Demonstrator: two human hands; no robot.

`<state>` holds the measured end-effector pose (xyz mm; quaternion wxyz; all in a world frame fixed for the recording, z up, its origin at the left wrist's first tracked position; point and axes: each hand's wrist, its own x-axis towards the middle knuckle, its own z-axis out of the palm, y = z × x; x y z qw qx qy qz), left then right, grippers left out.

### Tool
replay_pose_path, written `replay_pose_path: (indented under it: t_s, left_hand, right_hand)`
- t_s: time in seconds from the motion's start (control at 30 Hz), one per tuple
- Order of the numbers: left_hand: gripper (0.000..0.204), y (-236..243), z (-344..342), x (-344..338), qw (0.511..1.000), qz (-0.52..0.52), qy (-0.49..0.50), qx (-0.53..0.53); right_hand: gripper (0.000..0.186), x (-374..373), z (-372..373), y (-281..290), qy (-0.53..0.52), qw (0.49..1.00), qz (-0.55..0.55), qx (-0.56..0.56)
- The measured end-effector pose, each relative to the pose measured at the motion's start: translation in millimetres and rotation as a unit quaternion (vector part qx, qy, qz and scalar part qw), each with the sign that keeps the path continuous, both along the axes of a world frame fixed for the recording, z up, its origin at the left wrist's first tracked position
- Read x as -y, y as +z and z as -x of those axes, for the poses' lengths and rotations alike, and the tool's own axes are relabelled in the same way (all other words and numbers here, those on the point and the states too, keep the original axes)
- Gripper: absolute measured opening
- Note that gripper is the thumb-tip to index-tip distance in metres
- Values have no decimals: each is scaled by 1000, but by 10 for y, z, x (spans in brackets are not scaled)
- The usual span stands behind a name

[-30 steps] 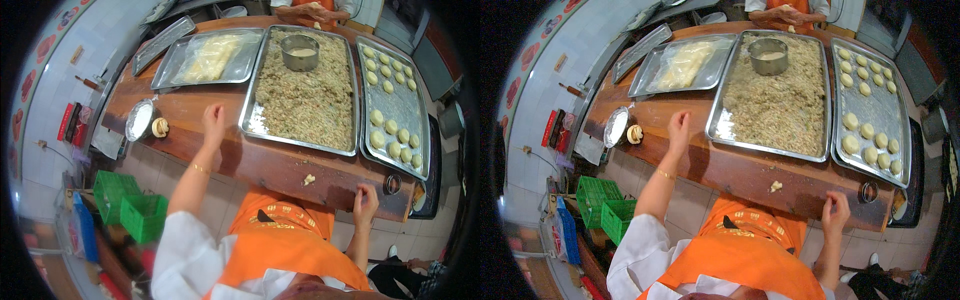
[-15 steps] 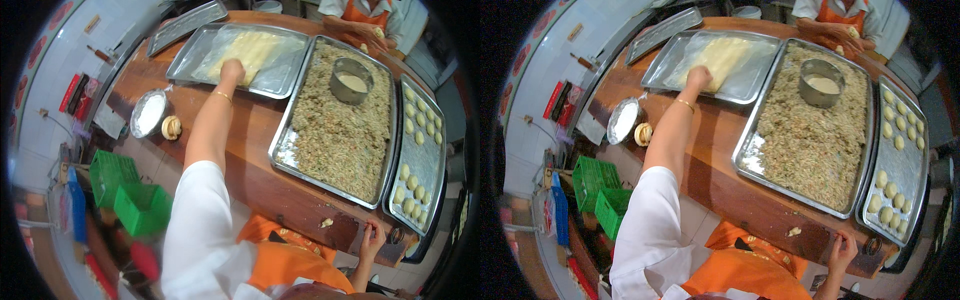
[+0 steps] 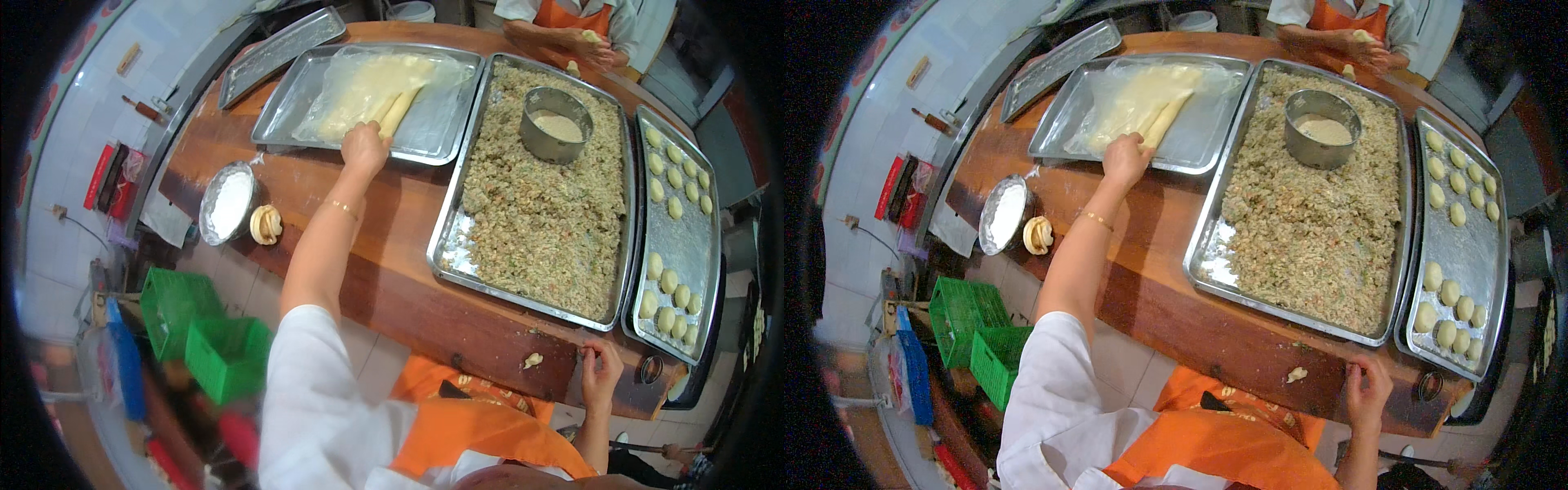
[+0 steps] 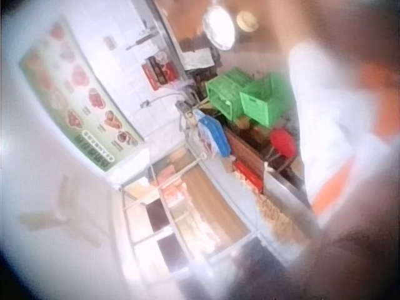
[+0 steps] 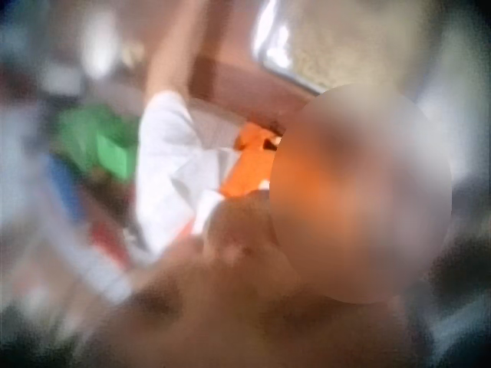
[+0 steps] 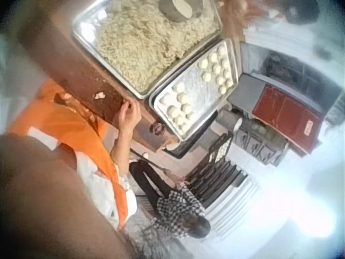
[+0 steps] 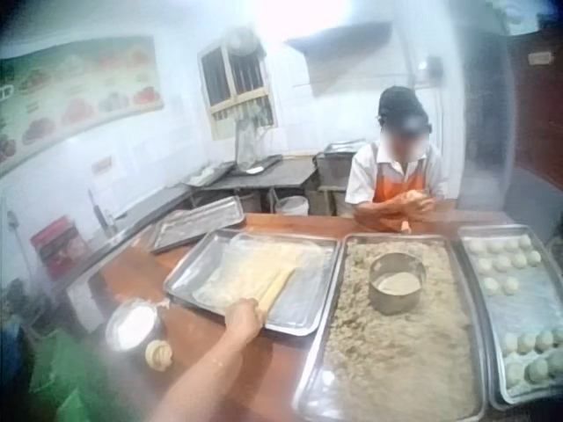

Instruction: The person prepares pastry dough by hand, filling and shaping several pieces on a table, and then uses cloths to remove trays of baked pastries from a large oven and places them on a rack.

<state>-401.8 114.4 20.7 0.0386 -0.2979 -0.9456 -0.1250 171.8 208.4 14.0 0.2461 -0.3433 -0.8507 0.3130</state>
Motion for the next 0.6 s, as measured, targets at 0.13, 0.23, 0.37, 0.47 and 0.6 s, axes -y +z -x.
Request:
replay_pose_path:
  t_s: [0.13,0.23,0.37,0.47,0.6]
  left_hand:
    - [46,-132,145,-292,998,59,34,-11]
    - [45,-232,292,-428,996,62,57,15]
    - [30,-159,264,-545,996,68,56,12]
    - [23,129,563,-568,979,39,19,197]
    - [36,147,456,-742,898,-200,42,390]
  right_hand:
    - [11,71,-101,60,-2,1000,5,0]
    - [11,163,-174,56,-22,1000,19,-2]
    - [10,290,-275,-30,-52,997,56,4]
    - [10,247,-312,-99,-58,996,71,-2]
    - [10,210,-228,-173,-82,991,107,-21]
